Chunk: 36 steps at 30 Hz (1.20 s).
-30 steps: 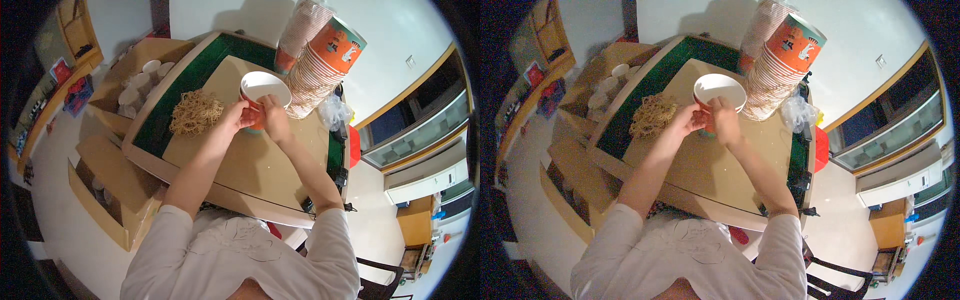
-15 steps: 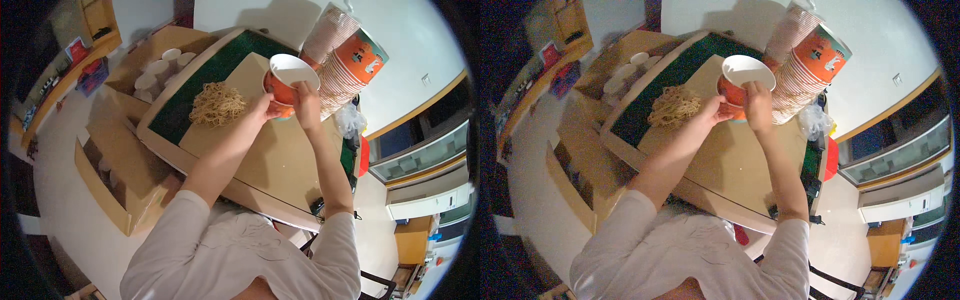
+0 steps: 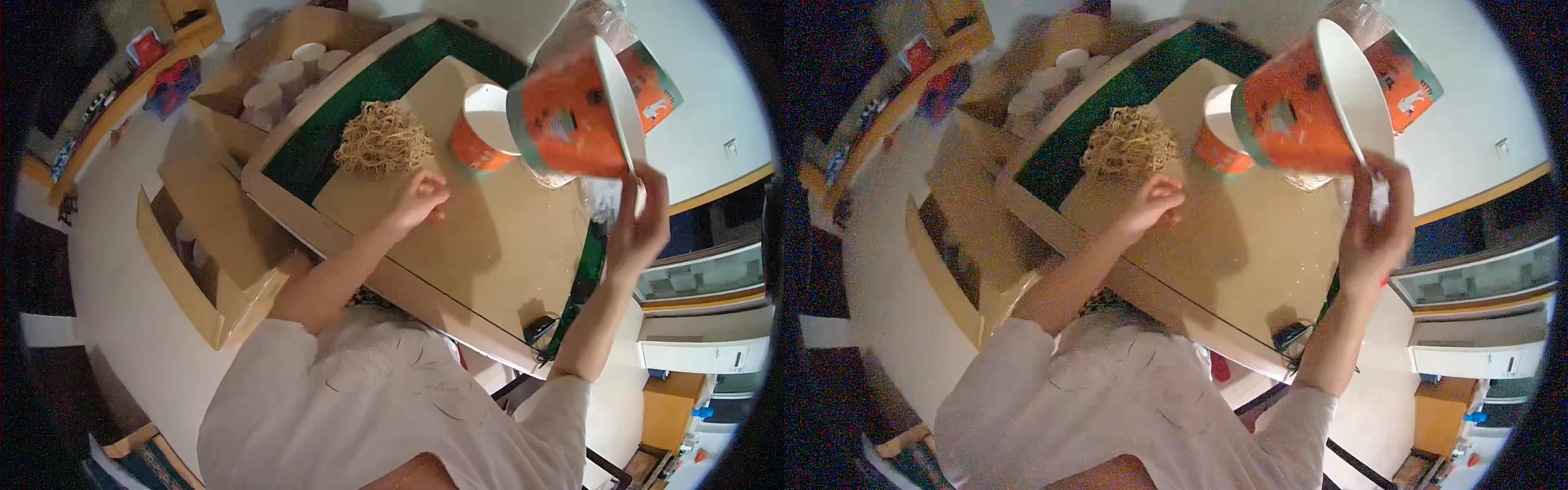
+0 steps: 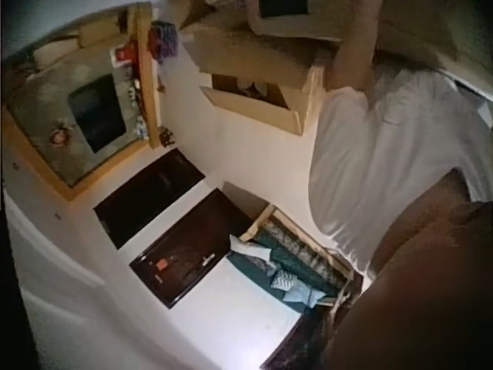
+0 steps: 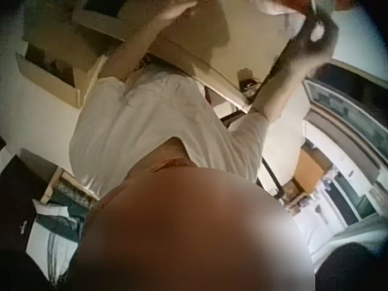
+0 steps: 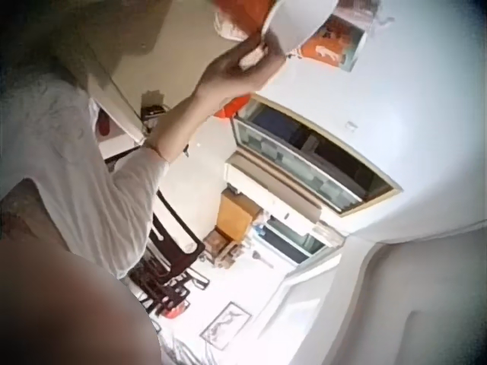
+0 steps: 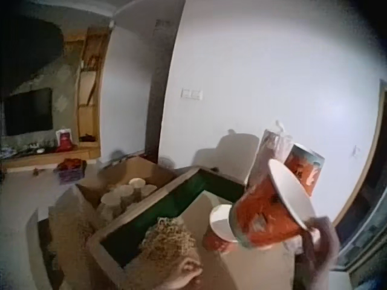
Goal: Tying string handles to paper buckets for assembly.
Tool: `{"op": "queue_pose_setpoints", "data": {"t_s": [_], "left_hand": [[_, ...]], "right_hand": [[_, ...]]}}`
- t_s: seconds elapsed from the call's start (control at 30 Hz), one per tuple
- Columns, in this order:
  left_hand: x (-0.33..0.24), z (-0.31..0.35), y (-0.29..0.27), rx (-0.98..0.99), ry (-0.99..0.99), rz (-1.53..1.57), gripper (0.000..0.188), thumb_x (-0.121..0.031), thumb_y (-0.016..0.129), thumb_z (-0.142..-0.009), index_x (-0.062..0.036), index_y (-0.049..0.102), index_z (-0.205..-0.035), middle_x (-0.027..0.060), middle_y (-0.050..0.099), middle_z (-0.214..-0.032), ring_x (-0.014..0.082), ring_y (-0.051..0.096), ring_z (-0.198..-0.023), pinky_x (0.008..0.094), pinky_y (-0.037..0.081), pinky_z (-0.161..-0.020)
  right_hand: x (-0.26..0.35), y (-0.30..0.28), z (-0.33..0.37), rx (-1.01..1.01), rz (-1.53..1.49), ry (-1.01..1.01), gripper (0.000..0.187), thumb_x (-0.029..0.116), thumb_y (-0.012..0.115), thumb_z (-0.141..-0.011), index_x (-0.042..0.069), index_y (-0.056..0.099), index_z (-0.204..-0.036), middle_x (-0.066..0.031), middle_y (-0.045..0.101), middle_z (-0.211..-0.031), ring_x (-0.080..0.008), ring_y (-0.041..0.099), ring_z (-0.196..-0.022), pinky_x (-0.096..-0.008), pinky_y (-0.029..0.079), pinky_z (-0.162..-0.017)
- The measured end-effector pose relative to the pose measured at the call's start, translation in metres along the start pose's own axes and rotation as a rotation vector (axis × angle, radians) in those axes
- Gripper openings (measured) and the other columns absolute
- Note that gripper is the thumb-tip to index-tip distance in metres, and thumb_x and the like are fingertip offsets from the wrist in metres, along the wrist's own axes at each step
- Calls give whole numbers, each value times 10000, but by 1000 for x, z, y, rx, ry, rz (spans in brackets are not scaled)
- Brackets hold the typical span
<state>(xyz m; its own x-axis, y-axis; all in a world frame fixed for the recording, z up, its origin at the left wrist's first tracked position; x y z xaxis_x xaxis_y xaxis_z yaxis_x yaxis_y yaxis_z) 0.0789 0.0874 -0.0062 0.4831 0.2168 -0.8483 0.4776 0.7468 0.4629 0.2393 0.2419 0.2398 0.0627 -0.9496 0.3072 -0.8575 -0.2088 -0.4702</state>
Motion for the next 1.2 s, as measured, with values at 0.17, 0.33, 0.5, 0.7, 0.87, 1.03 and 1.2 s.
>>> {"op": "queue_pose_setpoints", "data": {"t_s": [0.17, 0.33, 0.5, 0.7, 0.87, 1.03, 1.2], "left_hand": [[13, 29, -87, -83, 425, -627, 59, -84, 632, -841, -31, 611, -857, 34, 568, -702, 118, 568, -664, 279, 467, -589], [-31, 39, -106, -343, 604, -1206, 54, -58, 586, -846, -34, 617, -883, 115, 593, -825, 232, 608, -755, 324, 484, -647], [-38, 12, -106, -202, 432, -1499, 96, -84, 518, -871, -33, 571, -934, 158, 555, -887, 332, 589, -841, 418, 482, -692], [-64, 3, -91, 29, 902, -1370, 92, -101, 526, -890, -14, 546, -909, 155, 572, -838, 293, 593, -724, 367, 492, -627], [-183, 38, -18, -18, 626, -546, 131, -177, 513, -954, -49, 538, -953, 48, 636, -864, 93, 556, -621, 209, 447, -533], [-278, 74, 29, -57, 948, -557, 254, -286, 547, -924, -49, 636, -900, 27, 635, -766, 83, 544, -615, 234, 432, -564], [-234, 84, 43, -54, 847, -984, 146, -195, 633, -869, -52, 662, -883, 22, 647, -793, 136, 590, -707, 283, 466, -629]], "right_hand": [[23, -10, 76, 77, 10, 28, 181, -101, 605, -764, -7, 616, -919, -129, 623, -875, -292, 600, -881, -412, 454, -911], [12, 26, 139, 344, -84, 65, 205, -57, 657, -738, 48, 642, -913, -77, 624, -859, -252, 596, -849, -478, 434, -930], [3, 28, 154, 439, -55, 52, 212, -40, 667, -724, 52, 641, -914, -55, 623, -857, -246, 601, -857, -488, 413, -955], [7, 8, 155, 388, -106, 182, 232, -10, 679, -730, 31, 651, -957, -96, 638, -925, -277, 603, -912, -498, 394, -976], [1, -5, 178, 107, -216, 364, 163, -29, 631, -779, -5, 649, -939, -121, 643, -923, -263, 599, -923, -414, 436, -903], [9, -2, 181, -24, -360, 505, 74, -32, 608, -800, -18, 644, -864, -125, 649, -907, -248, 599, -890, -336, 458, -807], [27, -4, 185, 45, -477, 498, 43, -43, 605, -782, -8, 627, -795, -132, 663, -852, -247, 624, -818, -341, 480, -760]]}}
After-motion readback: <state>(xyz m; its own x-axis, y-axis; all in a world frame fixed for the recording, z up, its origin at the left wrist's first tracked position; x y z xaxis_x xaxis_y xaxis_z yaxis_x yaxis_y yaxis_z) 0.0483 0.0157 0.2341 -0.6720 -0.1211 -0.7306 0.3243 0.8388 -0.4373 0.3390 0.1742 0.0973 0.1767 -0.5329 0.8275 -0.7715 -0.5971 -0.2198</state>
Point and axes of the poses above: each hand's wrist, its own z-axis away from the middle knuckle, its own y-axis out of the palm, x = y × z, the point moved 2 cm from there along -z, towards the middle knuckle
